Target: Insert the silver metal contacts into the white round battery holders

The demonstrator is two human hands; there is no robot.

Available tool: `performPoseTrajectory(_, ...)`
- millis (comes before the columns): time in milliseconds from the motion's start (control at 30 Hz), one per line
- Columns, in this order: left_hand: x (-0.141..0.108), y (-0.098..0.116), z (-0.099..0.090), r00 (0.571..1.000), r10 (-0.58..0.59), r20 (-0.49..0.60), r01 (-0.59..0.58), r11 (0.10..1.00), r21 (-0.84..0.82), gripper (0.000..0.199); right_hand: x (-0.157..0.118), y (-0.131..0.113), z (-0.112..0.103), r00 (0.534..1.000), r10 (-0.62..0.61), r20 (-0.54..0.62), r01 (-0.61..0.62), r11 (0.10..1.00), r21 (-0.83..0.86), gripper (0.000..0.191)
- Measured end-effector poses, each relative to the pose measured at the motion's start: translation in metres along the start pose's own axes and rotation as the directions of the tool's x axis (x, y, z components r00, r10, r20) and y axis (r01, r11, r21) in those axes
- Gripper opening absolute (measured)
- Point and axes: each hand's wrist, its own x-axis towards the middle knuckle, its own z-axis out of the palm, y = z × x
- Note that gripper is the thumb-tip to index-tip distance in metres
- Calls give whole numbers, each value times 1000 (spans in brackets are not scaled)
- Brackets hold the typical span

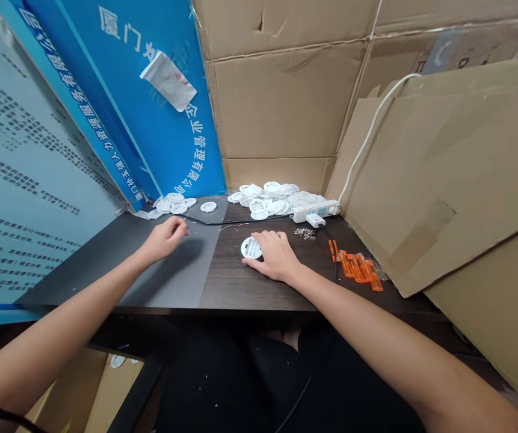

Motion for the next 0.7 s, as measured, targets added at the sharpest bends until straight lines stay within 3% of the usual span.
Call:
performPoseTrajectory(67, 14, 32, 18, 988, 109, 113, -93, 986, -139, 26, -1, 0, 1, 1000, 5, -19, -6, 1000, -11, 66)
performPoseTrajectory(133, 27, 61, 38, 947, 233, 223, -174, 951, -255, 16, -1, -1, 1, 999, 13, -34, -14, 1000, -28, 65)
performPoseTrajectory(233, 44, 85, 66, 929, 315, 197, -229, 903, -363, 12, -2, -2, 3, 999, 21, -44, -23, 999, -48, 64)
performPoseTrajectory(433, 53, 84, 90, 953, 303, -12, -271, 834, -481, 12, 0, 2, 6, 997, 18, -69, -21, 999, -48, 68)
performPoseTrajectory(600, 47, 78, 95, 963, 268, 29, -191, 756, -627, 15, -1, 6, 5, 994, -71, -85, 69, 997, -17, 70)
performPoseTrajectory(700, 49, 75, 100, 975, 215, 64, -103, 682, -724, 20, -4, 9, 5, 962, -247, -116, 247, 969, -15, 69)
